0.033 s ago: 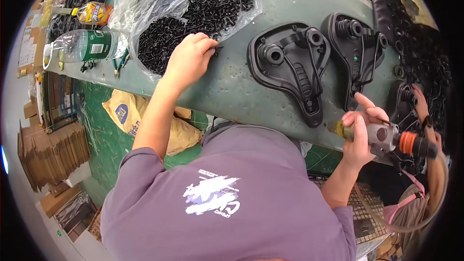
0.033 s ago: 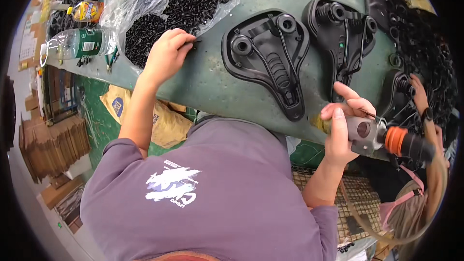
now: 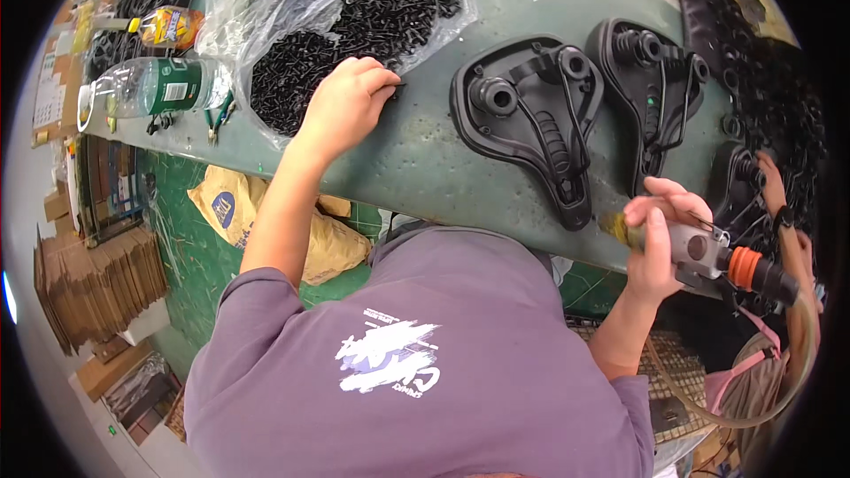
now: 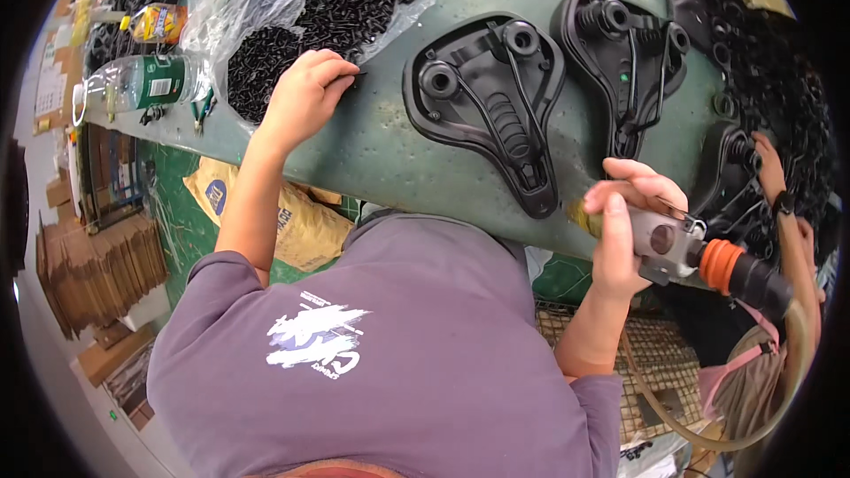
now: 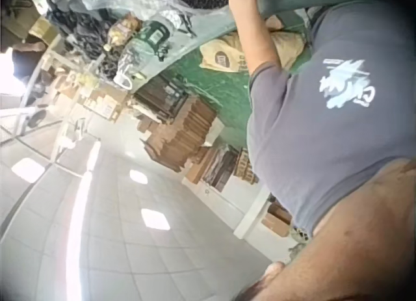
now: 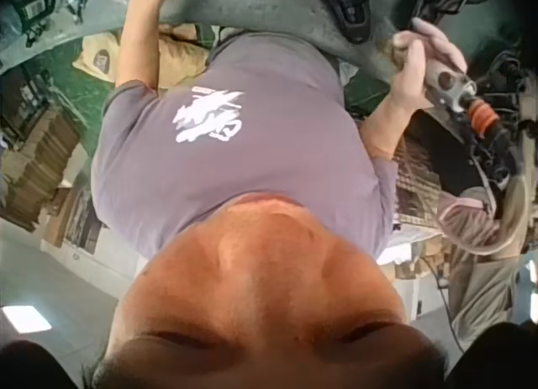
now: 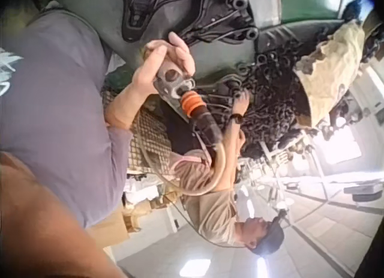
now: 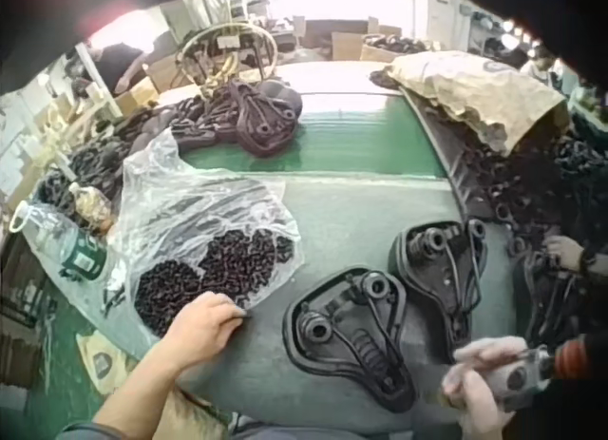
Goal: The person assembles bicycle saddles by taking screws from a pile and driving them into the saddle bases using a pneumatic screwdriver.
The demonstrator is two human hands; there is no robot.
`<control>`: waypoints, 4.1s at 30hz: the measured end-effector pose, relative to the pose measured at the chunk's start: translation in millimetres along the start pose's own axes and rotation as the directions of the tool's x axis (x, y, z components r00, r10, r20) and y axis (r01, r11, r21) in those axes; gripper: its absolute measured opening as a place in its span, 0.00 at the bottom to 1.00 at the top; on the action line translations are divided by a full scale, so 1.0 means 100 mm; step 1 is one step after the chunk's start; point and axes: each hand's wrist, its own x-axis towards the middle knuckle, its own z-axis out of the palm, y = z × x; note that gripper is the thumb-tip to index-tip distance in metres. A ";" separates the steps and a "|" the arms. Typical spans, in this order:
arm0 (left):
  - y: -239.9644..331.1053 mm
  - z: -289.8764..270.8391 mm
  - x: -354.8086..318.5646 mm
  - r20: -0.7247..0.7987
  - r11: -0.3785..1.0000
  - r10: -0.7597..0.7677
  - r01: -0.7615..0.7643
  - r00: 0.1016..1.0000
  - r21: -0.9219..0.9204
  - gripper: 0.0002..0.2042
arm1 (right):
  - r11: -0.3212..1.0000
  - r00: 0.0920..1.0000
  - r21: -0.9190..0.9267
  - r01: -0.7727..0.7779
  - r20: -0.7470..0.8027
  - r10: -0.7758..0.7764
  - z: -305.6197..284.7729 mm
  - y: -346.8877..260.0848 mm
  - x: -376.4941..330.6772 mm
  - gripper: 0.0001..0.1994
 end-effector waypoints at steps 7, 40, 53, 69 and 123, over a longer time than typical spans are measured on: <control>0.00 -0.08 0.12 0.151 0.990 0.128 -0.134 0.980 0.034 0.07 | 0.996 0.984 -0.090 0.016 0.178 0.000 -0.05 0.16 -0.05 0.22; 1.49 0.30 -0.10 0.053 -0.223 0.125 0.080 0.991 -0.972 0.14 | 0.836 0.890 0.532 0.132 0.308 -0.336 0.62 -0.76 0.50 0.16; 1.19 0.50 0.11 -0.530 0.911 0.060 -0.263 0.846 -0.317 0.41 | 0.850 0.799 0.422 0.315 0.365 -0.477 0.42 -0.51 0.74 0.19; 0.82 0.73 0.35 -0.146 0.618 -0.029 -0.096 0.989 -0.780 0.32 | 0.905 0.852 0.310 0.292 0.347 -0.393 0.54 -0.42 0.69 0.21; 0.85 0.08 0.22 -0.005 0.135 -0.003 -0.004 1.000 -0.991 0.05 | 0.892 0.891 0.407 0.196 0.305 -0.335 0.54 -0.80 0.52 0.20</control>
